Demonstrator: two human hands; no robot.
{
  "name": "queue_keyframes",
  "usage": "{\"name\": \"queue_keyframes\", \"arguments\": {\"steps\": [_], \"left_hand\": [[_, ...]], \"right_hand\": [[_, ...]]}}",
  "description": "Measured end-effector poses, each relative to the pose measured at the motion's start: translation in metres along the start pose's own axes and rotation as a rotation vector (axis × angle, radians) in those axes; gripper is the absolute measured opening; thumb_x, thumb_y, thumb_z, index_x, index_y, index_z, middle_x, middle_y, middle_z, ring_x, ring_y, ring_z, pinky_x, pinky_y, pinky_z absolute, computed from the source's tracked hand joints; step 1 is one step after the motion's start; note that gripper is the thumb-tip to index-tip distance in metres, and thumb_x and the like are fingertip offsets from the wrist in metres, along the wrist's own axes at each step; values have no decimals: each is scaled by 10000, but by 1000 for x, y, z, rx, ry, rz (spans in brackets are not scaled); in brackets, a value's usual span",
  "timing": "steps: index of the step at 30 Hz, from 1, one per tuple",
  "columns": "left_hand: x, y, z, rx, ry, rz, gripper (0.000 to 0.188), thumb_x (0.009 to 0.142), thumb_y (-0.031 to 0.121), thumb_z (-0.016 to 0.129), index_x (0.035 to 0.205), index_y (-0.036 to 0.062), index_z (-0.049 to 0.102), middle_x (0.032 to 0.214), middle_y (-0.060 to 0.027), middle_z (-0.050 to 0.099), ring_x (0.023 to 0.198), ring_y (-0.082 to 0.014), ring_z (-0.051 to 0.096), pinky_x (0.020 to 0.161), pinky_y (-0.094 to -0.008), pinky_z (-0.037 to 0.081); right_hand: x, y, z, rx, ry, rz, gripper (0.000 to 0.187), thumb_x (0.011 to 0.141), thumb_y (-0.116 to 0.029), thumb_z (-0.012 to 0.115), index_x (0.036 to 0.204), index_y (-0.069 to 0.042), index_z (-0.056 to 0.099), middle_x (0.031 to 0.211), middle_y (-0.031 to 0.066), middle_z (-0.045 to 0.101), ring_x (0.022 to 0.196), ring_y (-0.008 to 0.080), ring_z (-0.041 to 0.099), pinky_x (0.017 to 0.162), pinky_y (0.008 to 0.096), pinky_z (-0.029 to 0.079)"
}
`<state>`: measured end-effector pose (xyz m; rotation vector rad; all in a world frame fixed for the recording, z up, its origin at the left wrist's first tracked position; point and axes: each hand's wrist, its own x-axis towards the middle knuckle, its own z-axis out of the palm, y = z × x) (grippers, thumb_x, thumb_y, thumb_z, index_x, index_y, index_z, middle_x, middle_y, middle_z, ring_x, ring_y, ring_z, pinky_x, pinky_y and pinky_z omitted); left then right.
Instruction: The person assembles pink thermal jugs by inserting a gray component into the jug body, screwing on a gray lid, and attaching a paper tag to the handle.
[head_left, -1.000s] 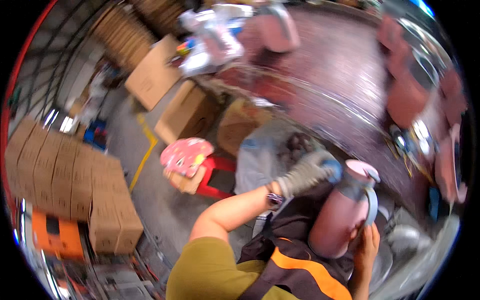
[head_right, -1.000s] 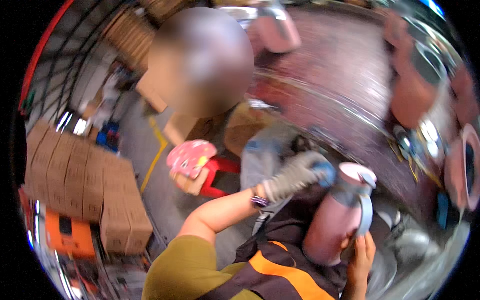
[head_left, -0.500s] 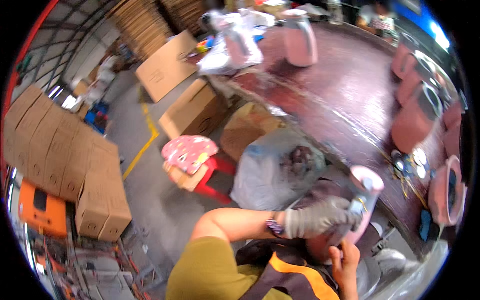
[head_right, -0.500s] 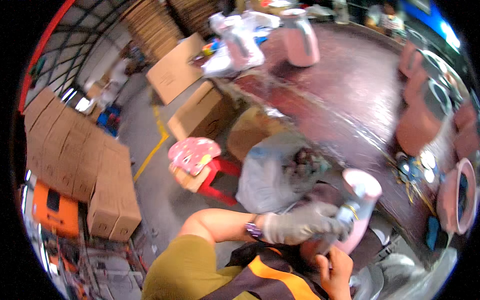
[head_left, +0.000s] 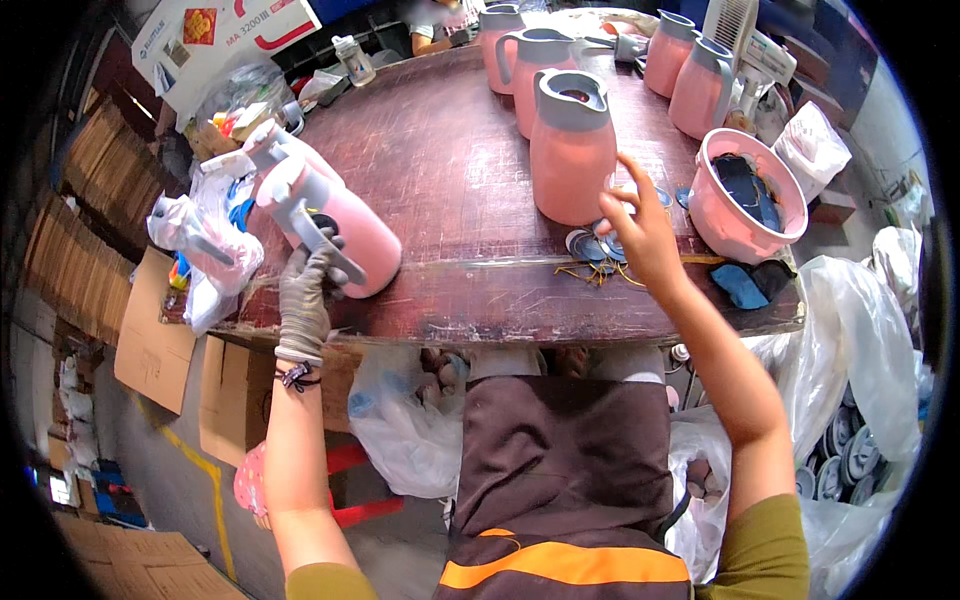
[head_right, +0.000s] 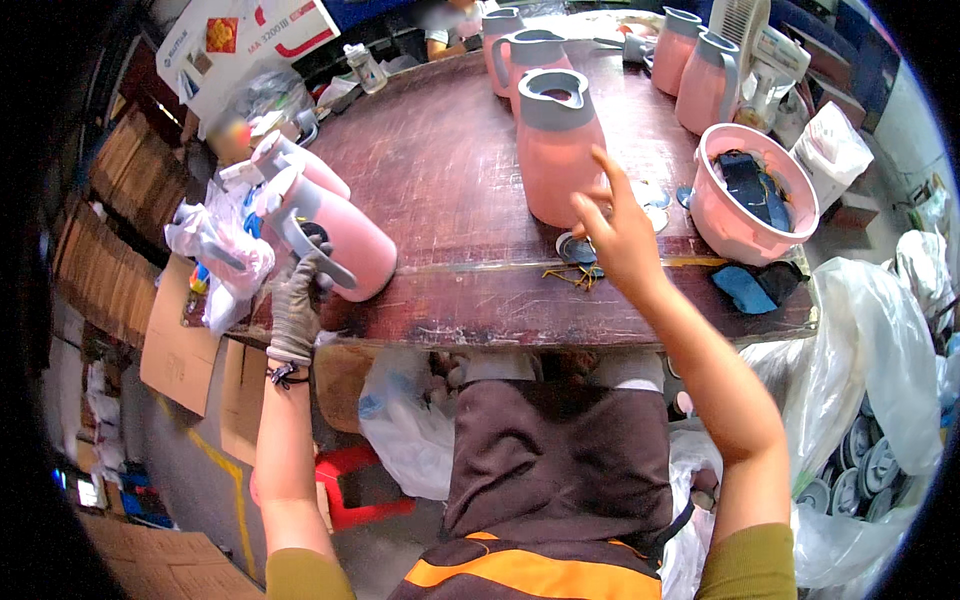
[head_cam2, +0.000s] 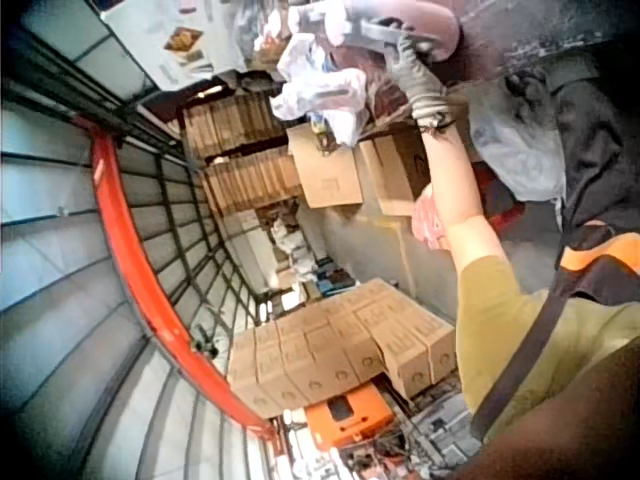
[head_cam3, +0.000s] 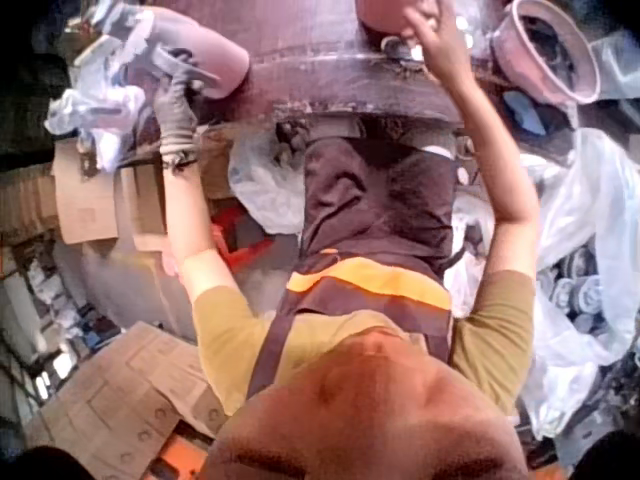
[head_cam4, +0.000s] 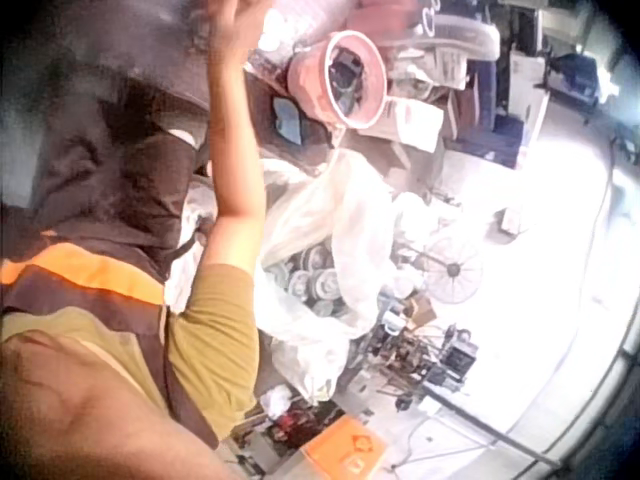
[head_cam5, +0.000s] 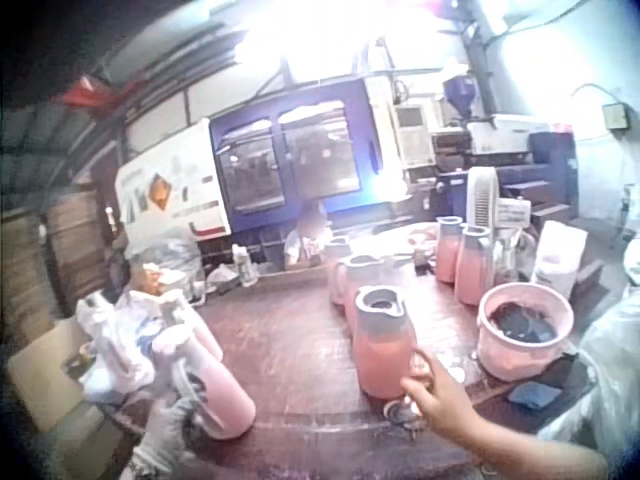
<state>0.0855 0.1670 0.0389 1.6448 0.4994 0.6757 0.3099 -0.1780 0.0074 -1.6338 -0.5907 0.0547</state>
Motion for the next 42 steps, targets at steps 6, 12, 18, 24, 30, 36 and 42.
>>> {"name": "queue_keyframes", "arguments": {"steps": [6, 12, 18, 24, 30, 36, 42], "left_hand": [[-2, -28, -3, 303, 374, 217, 295, 936, 146, 559, 1191, 0, 544, 981, -30, 598, 845, -79, 541, 712, -220, 448], [-54, -23, 46, 254, -27, 48, 177, 925, 140, 617, 1061, 31, 651, 964, 6, 618, 871, -86, 542, 800, -246, 460], [-58, -19, 85, 317, -279, -44, 243, 919, 187, 623, 1080, 5, 640, 974, -18, 633, 888, -97, 557, 822, -261, 469], [-76, -46, 74, 315, -345, -302, 259, 909, 194, 633, 1105, 24, 633, 928, 13, 620, 819, -69, 538, 744, -228, 460], [-67, -68, 69, 192, -396, -373, 388, 914, 326, 618, 1155, 22, 602, 1042, -52, 635, 934, -151, 591, 821, -290, 487], [-62, -47, 91, -875, -459, -656, 807, 873, 658, 458, 1389, 41, 406, 1375, -188, 460, 1266, -338, 433, 1089, -492, 307], [-131, -75, 134, -562, -542, -729, 396, 876, 178, 586, 1241, 32, 546, 890, -42, 649, 782, -137, 614, 703, -274, 499]], "right_hand": [[114, 14, -6, -658, 69, -144, 618, 820, -303, 682, 1366, -193, 415, 1153, 181, 594, 1041, 371, 593, 879, 440, 474], [133, -12, 37, -798, 385, -451, 772, 760, -443, 731, 1402, -198, 380, 1404, 181, 400, 1270, 359, 436, 982, 504, 400], [163, 49, 44, -516, -12, 362, 1119, 618, -560, 794, 1475, -88, 251, 1467, 285, 280, 1347, 412, 342, 1073, 500, 342], [172, 76, 103, -83, 491, 436, 955, 676, -293, 833, 1416, 4, 307, 1386, 273, 401, 1230, 357, 488, 1039, 428, 393], [134, 90, 101, 701, 50, 198, 453, 884, -179, 644, 1252, 55, 524, 1172, 139, 612, 1070, 200, 569, 954, 344, 433], [-28, 59, -29, 649, -469, 238, 443, 874, -207, 655, 1246, 10, 554, 1187, 80, 609, 1072, 173, 557, 962, 347, 429], [-143, 45, -127, 66, -316, 145, 341, 893, -215, 658, 1163, -17, 599, 1121, 74, 613, 1047, 148, 560, 918, 327, 460]]}}
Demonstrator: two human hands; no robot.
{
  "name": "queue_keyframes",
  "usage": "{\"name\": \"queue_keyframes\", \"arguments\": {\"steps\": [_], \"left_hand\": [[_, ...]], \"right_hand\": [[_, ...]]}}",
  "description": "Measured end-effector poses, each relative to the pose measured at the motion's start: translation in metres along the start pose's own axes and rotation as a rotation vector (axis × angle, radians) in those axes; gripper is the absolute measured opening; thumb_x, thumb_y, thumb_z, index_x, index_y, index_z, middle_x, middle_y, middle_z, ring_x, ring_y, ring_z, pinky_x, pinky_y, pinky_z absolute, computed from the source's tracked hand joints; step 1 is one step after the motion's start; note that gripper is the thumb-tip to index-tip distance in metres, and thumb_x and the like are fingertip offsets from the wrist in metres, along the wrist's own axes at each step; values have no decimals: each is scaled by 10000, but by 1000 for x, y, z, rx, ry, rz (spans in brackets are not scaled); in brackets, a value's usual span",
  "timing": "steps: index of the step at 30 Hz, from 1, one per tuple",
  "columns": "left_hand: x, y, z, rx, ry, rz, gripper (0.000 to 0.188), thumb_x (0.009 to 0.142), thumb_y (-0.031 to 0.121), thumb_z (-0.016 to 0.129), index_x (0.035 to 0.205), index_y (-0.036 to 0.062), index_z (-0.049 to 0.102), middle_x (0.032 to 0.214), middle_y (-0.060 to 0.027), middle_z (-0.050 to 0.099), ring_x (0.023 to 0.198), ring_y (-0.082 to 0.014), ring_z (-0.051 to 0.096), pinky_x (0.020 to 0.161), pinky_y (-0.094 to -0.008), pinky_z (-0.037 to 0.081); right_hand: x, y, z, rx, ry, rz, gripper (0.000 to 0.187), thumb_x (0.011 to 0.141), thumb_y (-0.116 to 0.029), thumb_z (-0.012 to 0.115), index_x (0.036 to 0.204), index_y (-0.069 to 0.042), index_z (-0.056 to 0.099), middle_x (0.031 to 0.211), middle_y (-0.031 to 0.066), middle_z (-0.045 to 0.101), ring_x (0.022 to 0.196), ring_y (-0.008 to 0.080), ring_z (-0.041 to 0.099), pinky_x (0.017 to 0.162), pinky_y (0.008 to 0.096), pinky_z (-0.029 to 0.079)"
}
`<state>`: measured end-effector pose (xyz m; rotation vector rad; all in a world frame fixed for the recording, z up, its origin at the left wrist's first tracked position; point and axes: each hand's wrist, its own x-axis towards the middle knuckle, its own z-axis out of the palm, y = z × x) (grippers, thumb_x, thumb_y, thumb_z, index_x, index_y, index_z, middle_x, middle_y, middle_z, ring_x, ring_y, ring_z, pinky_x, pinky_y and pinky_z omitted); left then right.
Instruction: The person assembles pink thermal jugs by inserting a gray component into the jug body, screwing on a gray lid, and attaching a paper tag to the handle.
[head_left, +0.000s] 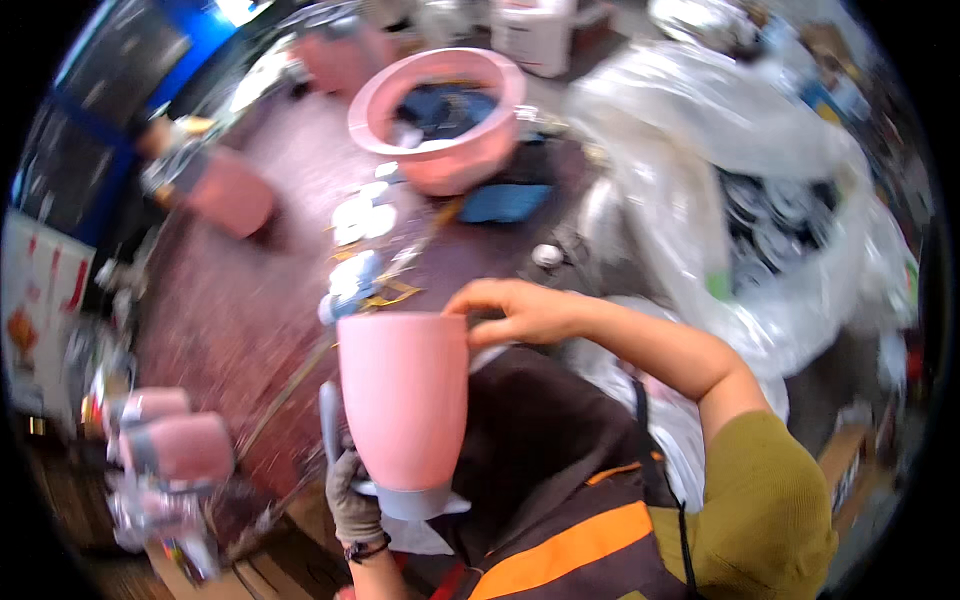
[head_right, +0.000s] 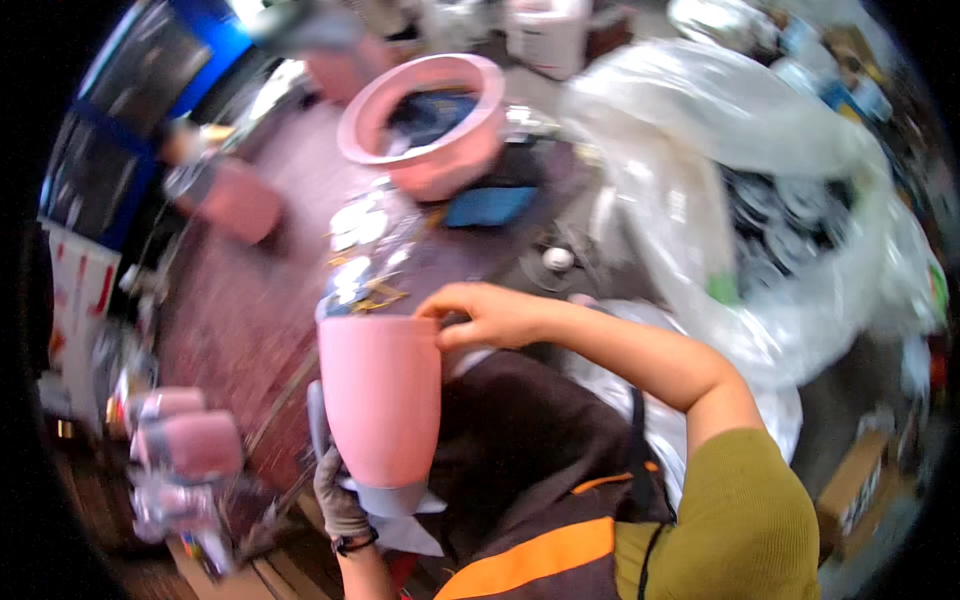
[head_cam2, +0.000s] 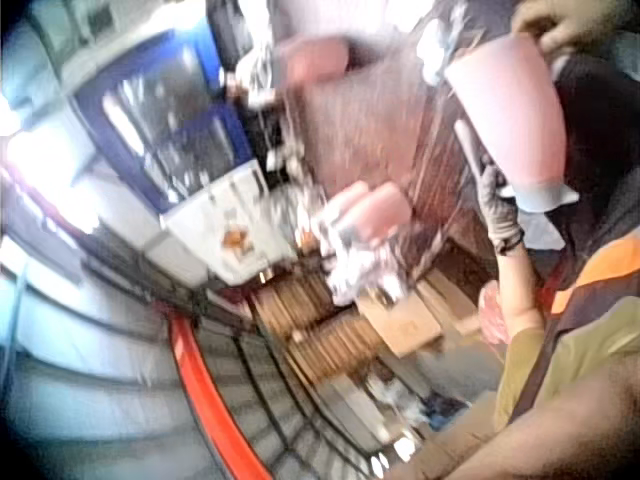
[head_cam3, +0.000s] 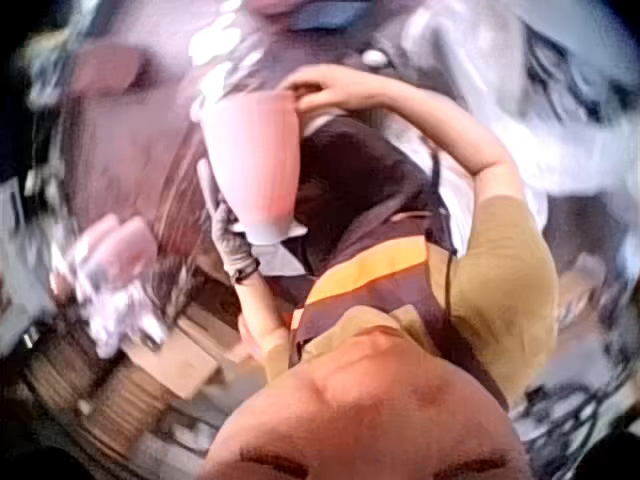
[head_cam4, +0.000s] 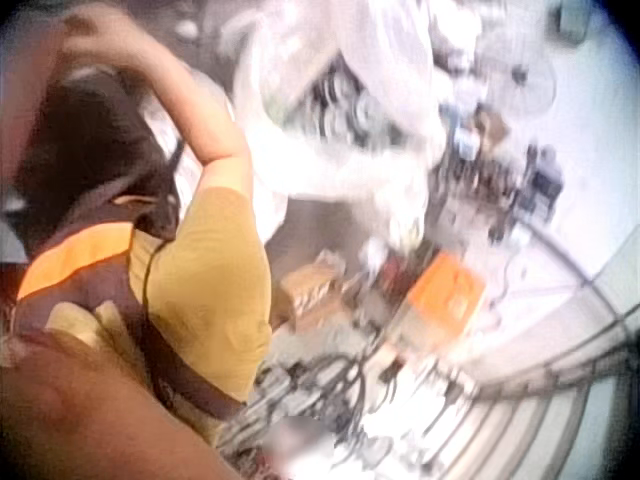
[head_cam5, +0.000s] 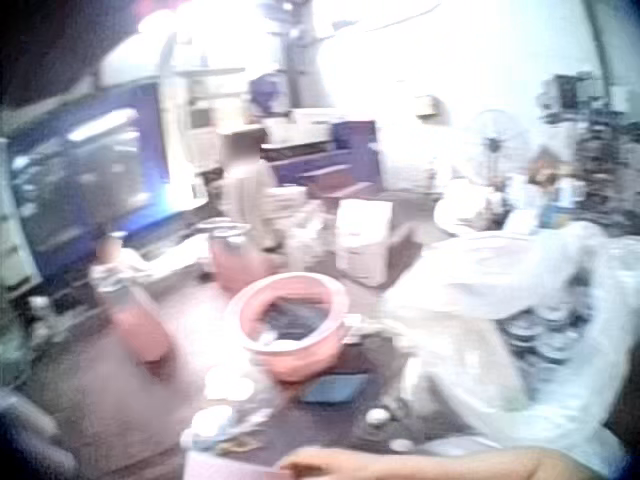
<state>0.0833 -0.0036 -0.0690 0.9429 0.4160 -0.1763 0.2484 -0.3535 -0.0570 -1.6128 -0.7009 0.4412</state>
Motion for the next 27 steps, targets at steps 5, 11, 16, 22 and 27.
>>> {"name": "queue_keyframes", "arguments": {"steps": [5, 11, 16, 22, 27], "left_hand": [[-18, -7, 86, 674, -84, -116, 352, 707, 101, 764, 1004, 24, 591, 794, -6, 596, 675, -95, 563, 623, -233, 473], [-28, -13, 98, 989, -182, -183, 350, 743, 80, 766, 1048, 8, 611, 830, -18, 618, 755, -85, 558, 702, -240, 481], [-29, -25, 104, 1070, -159, -62, 212, 777, 115, 742, 916, 16, 616, 772, -14, 613, 686, -65, 539, 612, -219, 464], [-51, -32, 110, 835, 25, -40, 104, 804, 87, 700, 805, 38, 609, 641, 15, 578, 556, -43, 499, 490, -196, 397], [-60, -47, 98, 927, -60, 6, 93, 814, 76, 709, 833, 22, 637, 731, 13, 602, 659, -54, 508, 595, -218, 442]], "right_hand": [[-165, 16, -137, -152, 1327, 28, 147, 944, -113, 523, 997, -32, 634, 890, 31, 660, 810, 127, 616, 781, 270, 493], [-344, 112, -187, -1162, 1133, 1256, 462, 803, -300, 669, 1197, -71, 591, 1257, 145, 559, 1171, 302, 514, 934, 418, 468], [-376, 97, -193, -1297, 515, 1552, 487, 671, -281, 775, 1101, -85, 658, 1077, 144, 637, 1041, 321, 597, 881, 424, 506], [-265, -33, -147, -1350, 1303, 352, 334, 883, -336, 645, 1011, -28, 657, 891, 100, 613, 842, 266, 607, 724, 356, 462], [-179, -39, -60, -241, 836, 187, 264, 915, -246, 613, 1015, -9, 675, 917, 117, 654, 879, 177, 612, 767, 270, 458]]}}
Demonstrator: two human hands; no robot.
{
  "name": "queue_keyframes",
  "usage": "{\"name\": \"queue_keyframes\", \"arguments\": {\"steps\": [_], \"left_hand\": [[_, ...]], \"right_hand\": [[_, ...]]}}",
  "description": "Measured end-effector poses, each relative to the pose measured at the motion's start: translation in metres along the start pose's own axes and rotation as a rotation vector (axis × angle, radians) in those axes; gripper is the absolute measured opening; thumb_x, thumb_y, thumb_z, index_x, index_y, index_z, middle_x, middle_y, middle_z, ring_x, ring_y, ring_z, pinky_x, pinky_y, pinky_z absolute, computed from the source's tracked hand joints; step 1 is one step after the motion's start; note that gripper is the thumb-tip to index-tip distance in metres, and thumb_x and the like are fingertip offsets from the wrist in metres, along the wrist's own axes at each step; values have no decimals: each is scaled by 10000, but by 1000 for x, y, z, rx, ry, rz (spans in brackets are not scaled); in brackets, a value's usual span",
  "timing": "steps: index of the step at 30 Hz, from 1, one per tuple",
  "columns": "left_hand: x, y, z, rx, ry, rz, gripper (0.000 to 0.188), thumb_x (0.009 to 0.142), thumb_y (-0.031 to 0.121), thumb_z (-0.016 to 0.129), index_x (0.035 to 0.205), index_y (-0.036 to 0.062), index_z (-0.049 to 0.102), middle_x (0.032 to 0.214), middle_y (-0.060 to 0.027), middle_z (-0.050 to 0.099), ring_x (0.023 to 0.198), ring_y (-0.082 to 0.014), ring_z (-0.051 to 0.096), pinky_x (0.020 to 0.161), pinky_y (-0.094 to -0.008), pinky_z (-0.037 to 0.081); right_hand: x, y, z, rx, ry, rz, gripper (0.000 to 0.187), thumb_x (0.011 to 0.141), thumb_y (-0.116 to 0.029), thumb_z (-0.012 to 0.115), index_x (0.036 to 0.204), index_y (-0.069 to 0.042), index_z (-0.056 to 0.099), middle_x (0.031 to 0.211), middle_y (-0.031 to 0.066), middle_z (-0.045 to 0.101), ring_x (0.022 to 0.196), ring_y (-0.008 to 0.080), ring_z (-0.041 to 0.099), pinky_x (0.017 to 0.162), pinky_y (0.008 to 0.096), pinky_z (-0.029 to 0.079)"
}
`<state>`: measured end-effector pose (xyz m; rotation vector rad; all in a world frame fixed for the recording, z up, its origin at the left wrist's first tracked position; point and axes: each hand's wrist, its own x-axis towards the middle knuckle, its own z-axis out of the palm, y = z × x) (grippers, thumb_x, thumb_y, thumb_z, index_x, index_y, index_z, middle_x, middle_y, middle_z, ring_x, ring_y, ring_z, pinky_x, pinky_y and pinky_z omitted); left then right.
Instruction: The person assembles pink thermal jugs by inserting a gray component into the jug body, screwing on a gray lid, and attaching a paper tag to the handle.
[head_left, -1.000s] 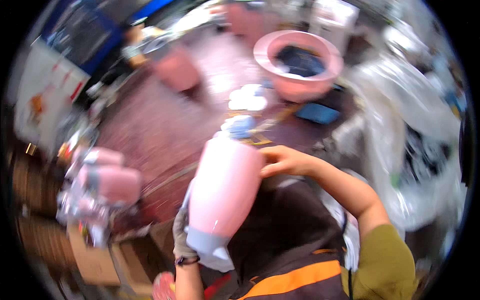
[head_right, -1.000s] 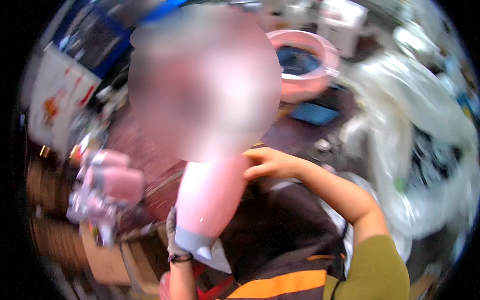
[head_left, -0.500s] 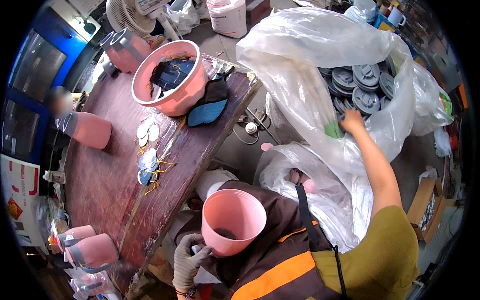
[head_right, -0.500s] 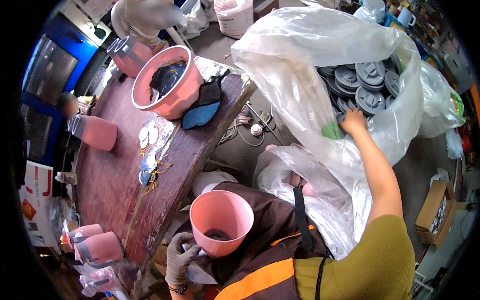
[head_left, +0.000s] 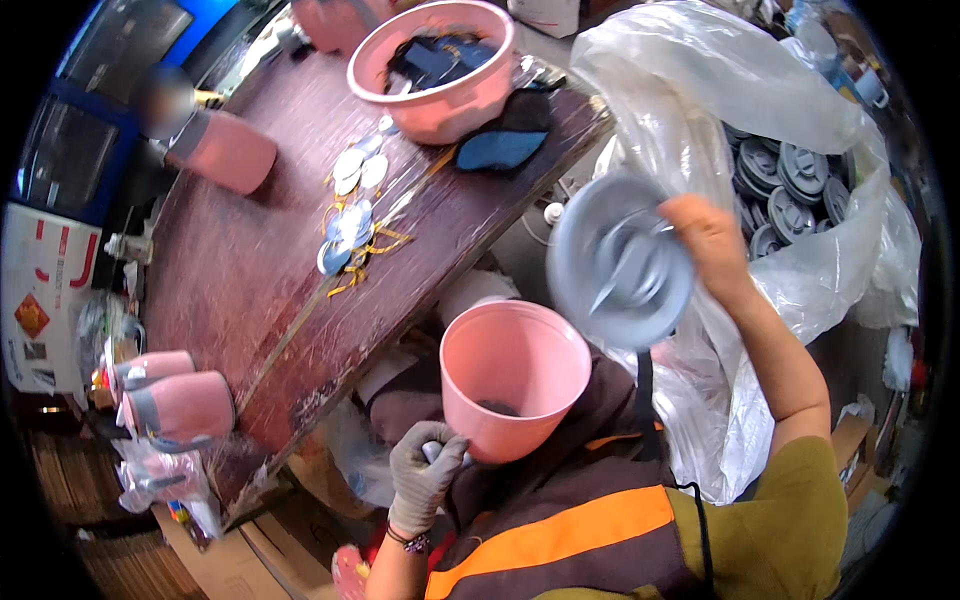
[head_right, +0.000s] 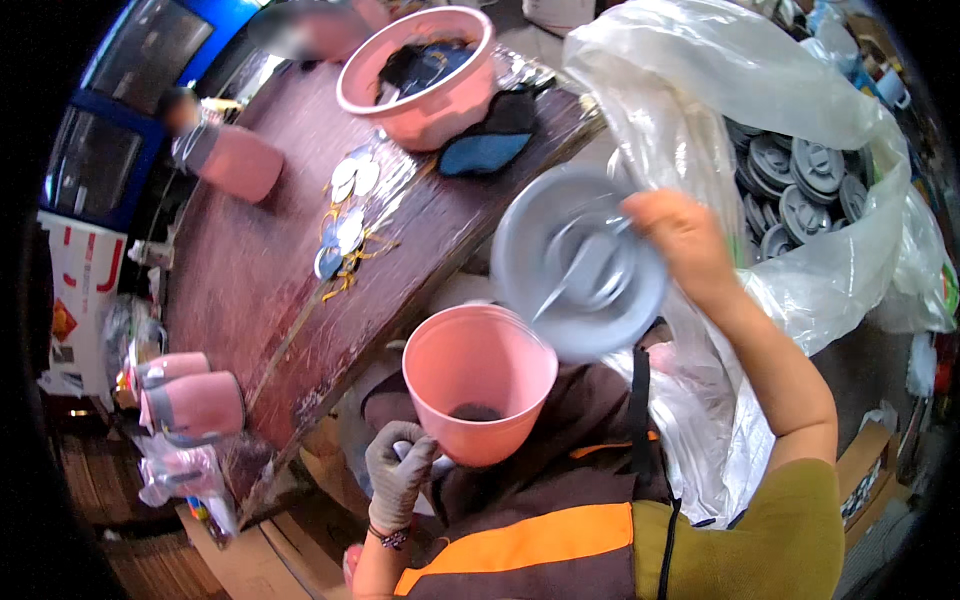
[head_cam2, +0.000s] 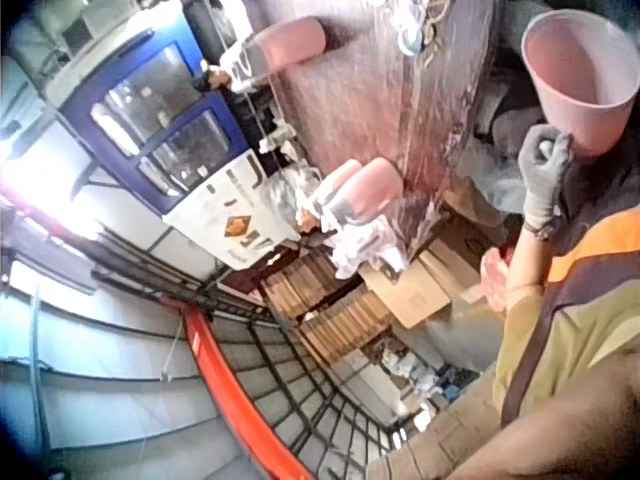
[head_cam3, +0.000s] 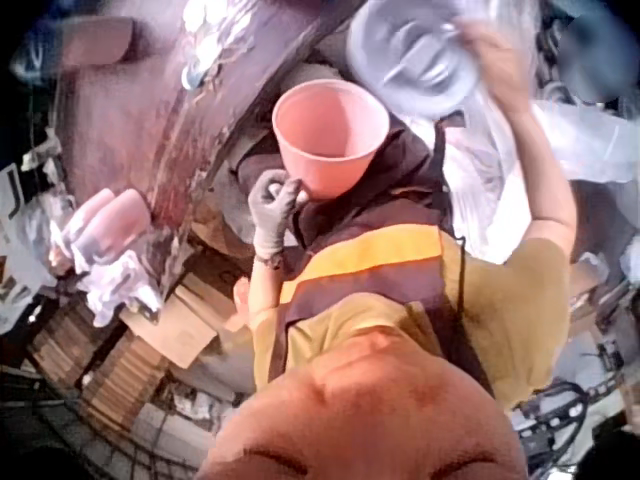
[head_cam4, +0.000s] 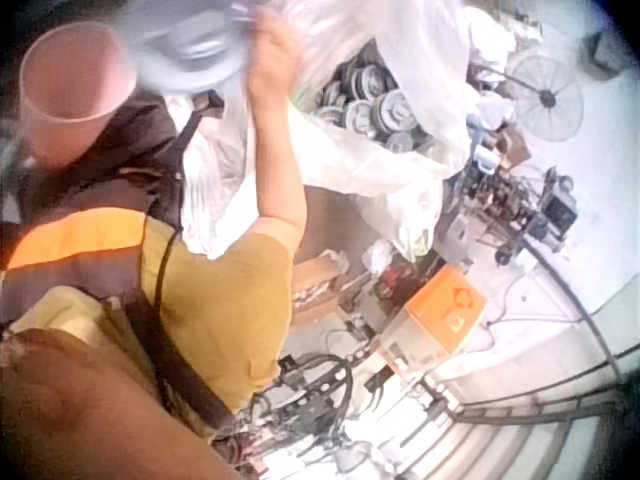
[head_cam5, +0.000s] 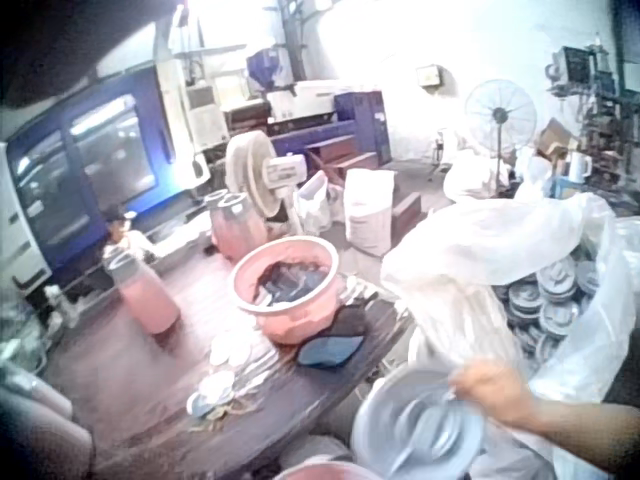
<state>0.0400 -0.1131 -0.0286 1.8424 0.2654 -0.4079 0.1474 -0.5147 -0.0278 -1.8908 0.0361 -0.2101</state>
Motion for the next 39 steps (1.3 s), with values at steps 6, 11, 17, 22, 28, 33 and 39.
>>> {"name": "queue_keyframes", "arguments": {"steps": [6, 11, 17, 22, 28, 33, 39], "left_hand": [[-14, -8, -10, 21, 3, 107, 137, 827, 132, 735, 845, 27, 648, 750, 10, 621, 668, -61, 542, 608, -233, 463], [-16, -23, -12, -102, 16, 19, 137, 824, 135, 739, 851, 34, 649, 745, 10, 623, 667, -63, 545, 612, -240, 472], [-12, -23, -4, -17, -26, 52, 140, 829, 144, 724, 836, 41, 630, 746, 16, 617, 664, -58, 538, 603, -228, 457], [-15, -22, -2, 67, 4, 91, 172, 808, 146, 740, 880, 43, 622, 704, -4, 599, 635, -65, 531, 586, -239, 458], [-33, -4, 11, 329, -377, 344, 527, 771, 246, 774, 1197, 82, 510, 788, -97, 635, 681, -220, 619, 645, -337, 500], [-39, -54, -12, 325, -307, 81, 263, 920, 287, 553, 1024, 57, 628, 861, -133, 651, 775, -271, 626, 693, -362, 484], [-55, -135, -17, 96, -646, -269, 362, 925, 363, 573, 1067, 32, 614, 907, -56, 638, 843, -164, 594, 718, -283, 460]], "right_hand": [[-21, -31, 116, -329, -479, -249, 353, 902, -305, 584, 1158, -68, 640, 1195, 167, 600, 1101, 298, 567, 942, 386, 426], [-44, -56, 123, -171, -771, -541, 412, 907, -259, 589, 1268, -65, 560, 1317, 166, 533, 1202, 326, 514, 1001, 429, 393], [-63, -62, 146, -190, -487, -444, 326, 865, -153, 640, 1159, -13, 617, 1148, 154, 635, 1057, 325, 600, 926, 404, 457], [-78, -67, 148, -130, -497, -423, 306, 862, -134, 630, 1142, -11, 631, 1129, 144, 643, 1030, 310, 606, 910, 398, 456], [-76, -74, 153, -160, -511, -221, 284, 871, -190, 622, 1114, -52, 671, 1220, 147, 591, 1069, 309, 569, 925, 401, 434], [-51, -66, 126, -203, -826, -354, 331, 850, -205, 624, 1172, -141, 671, 1380, 164, 458, 1270, 367, 417, 1052, 447, 324], [-39, -61, 115, -23, -1053, -186, 402, 800, -137, 620, 1201, -166, 629, 1406, 210, 413, 1311, 381, 390, 1082, 435, 315]]}}
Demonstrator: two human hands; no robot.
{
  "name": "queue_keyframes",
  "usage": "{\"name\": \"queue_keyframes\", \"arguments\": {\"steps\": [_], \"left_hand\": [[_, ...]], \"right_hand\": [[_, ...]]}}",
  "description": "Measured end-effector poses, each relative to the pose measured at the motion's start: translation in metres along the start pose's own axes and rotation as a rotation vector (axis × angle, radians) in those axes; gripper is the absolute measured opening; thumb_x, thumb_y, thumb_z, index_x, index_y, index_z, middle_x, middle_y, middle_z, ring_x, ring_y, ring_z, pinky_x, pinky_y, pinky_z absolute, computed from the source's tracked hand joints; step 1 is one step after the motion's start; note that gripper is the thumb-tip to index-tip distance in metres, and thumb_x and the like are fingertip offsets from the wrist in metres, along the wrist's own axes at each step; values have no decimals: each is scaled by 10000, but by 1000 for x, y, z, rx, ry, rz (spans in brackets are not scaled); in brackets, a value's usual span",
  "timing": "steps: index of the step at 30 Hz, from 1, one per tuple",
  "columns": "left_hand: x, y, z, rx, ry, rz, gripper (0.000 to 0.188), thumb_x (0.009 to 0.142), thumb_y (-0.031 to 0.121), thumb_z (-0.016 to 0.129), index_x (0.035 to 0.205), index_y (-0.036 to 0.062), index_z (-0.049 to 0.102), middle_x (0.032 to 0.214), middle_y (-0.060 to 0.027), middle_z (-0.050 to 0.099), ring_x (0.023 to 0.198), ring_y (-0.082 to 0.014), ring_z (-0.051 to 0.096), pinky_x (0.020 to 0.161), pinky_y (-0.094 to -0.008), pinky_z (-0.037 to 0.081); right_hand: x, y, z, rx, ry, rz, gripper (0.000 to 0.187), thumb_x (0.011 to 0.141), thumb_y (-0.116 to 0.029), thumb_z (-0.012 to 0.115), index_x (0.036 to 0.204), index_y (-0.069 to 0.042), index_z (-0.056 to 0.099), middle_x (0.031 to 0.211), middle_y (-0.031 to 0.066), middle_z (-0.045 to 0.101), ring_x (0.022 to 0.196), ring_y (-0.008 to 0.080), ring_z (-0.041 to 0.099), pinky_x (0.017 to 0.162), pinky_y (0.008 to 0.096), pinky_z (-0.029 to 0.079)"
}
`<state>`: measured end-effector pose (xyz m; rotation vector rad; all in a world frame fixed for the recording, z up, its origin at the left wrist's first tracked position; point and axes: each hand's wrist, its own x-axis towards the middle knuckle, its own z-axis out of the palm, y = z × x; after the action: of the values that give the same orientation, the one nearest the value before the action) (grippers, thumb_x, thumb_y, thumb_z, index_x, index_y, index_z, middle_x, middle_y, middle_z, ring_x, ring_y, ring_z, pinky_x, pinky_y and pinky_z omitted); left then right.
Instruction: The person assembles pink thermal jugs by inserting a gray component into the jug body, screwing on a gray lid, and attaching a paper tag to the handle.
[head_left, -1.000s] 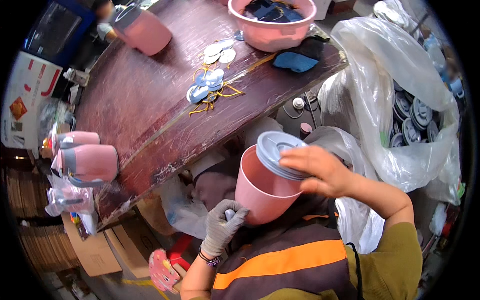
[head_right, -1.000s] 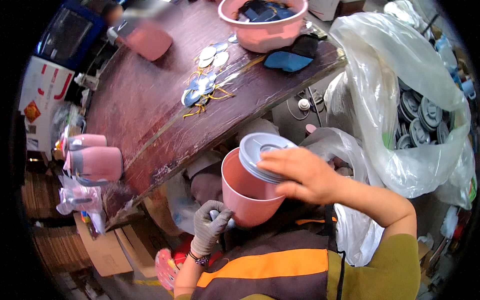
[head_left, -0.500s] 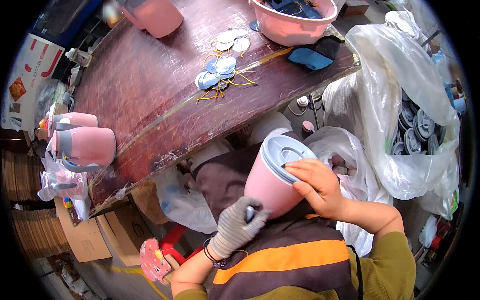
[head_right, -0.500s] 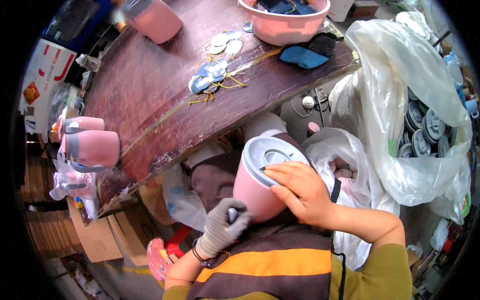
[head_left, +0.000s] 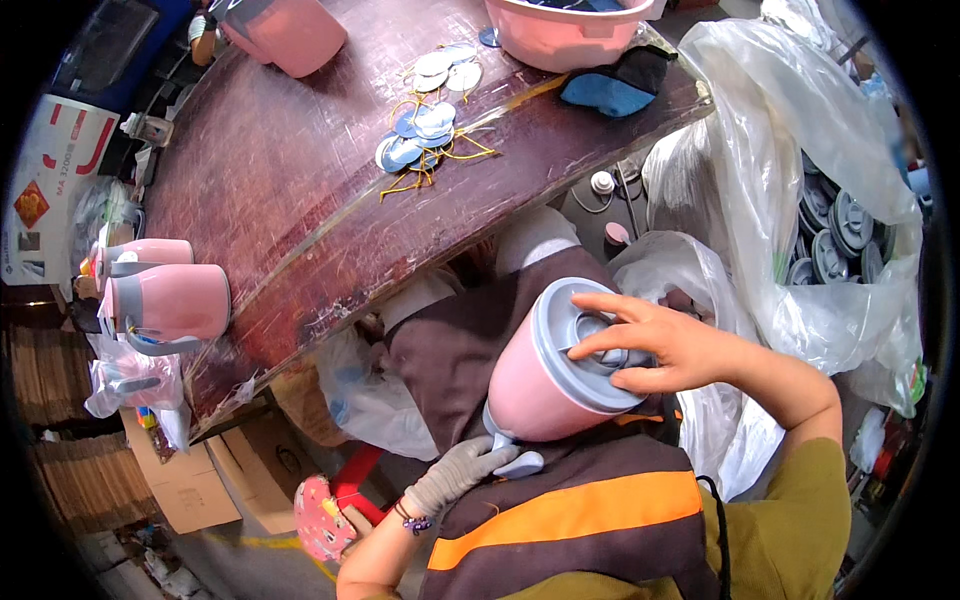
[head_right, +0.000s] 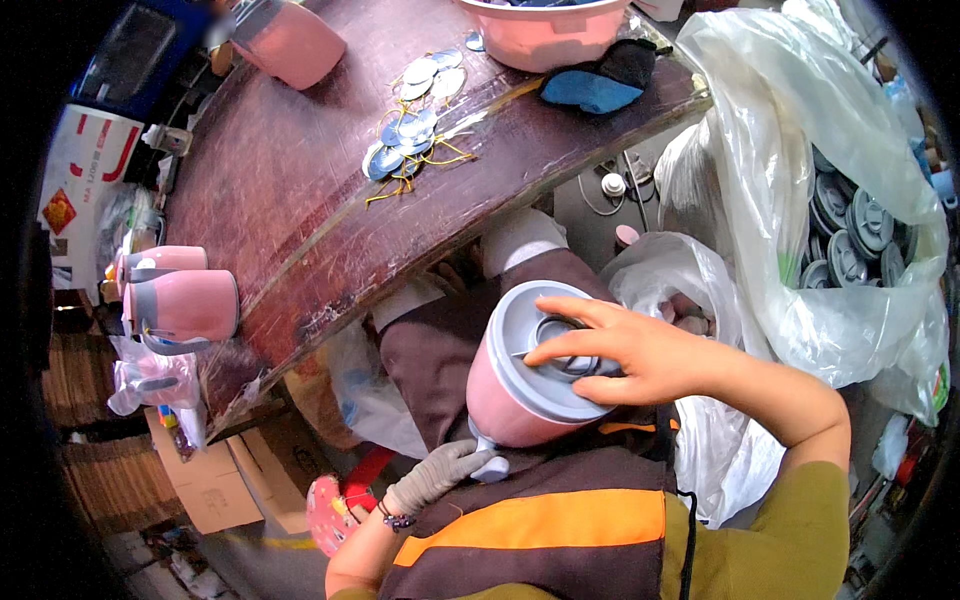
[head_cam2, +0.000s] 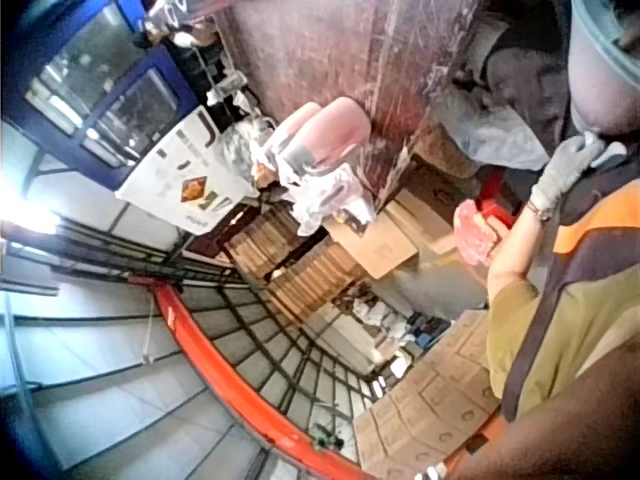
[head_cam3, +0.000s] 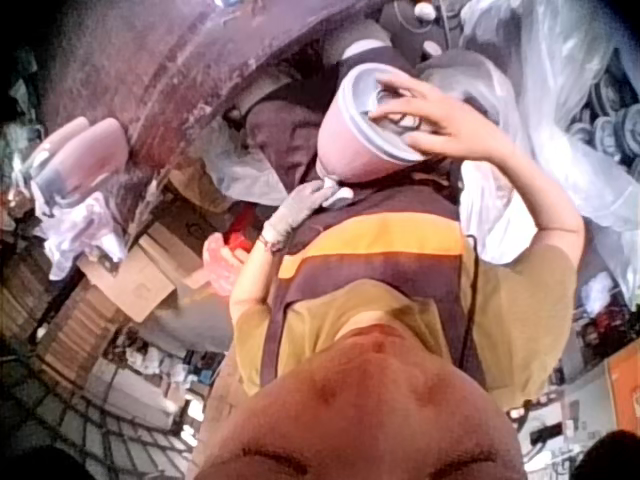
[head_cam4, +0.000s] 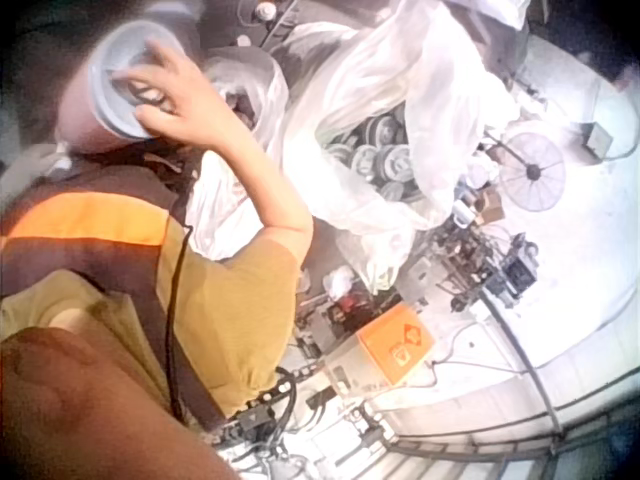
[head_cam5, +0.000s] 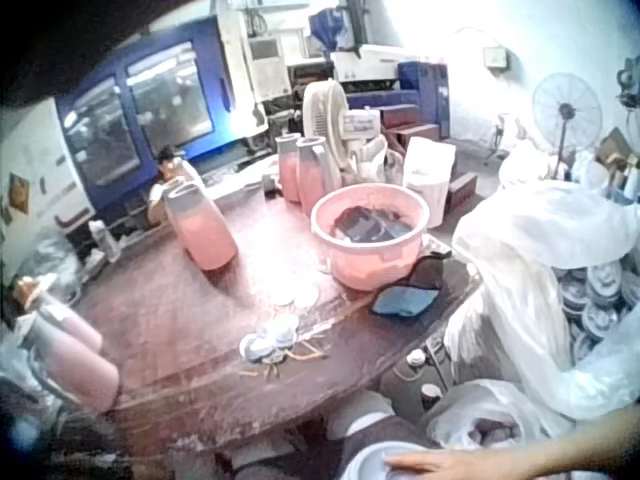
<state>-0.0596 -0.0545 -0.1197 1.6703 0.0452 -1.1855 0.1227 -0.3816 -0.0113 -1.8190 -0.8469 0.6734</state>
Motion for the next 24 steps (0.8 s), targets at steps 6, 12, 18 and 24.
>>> {"name": "queue_keyframes", "arguments": {"steps": [6, 12, 18, 24], "left_hand": [[-8, 52, 4, -751, 250, -117, 290, 849, 262, 638, 1035, 45, 586, 862, -15, 590, 766, -106, 564, 707, -249, 460], [-29, 154, -17, -733, 865, 386, 367, 762, -12, 471, 1124, 48, 470, 829, -69, 536, 622, -106, 516, 532, -217, 447], [-15, 94, -28, -1265, 722, 364, 488, 808, -37, 466, 1276, 95, 430, 878, -42, 560, 716, -108, 567, 559, -206, 495], [14, 109, -3, -1269, 653, 486, 431, 797, -61, 474, 1201, 89, 489, 908, -54, 584, 704, -142, 546, 593, -238, 461]], "right_hand": [[6, -8, 6, -215, 268, -86, 545, 742, -223, 710, 1213, -34, 511, 1175, 144, 560, 1075, 332, 541, 940, 419, 434], [-4, 45, 65, -108, 825, -263, 452, 816, -247, 681, 1146, 7, 503, 1153, 204, 531, 1009, 339, 549, 891, 379, 439], [4, 43, 49, -87, 745, -238, 547, 876, -438, 619, 1190, -6, 499, 1174, 174, 512, 1123, 330, 499, 988, 399, 383], [35, 57, 44, 756, 830, -116, 767, 950, -562, 410, 1468, -22, 242, 1372, 130, 402, 1188, 194, 461, 1015, 344, 361]]}}
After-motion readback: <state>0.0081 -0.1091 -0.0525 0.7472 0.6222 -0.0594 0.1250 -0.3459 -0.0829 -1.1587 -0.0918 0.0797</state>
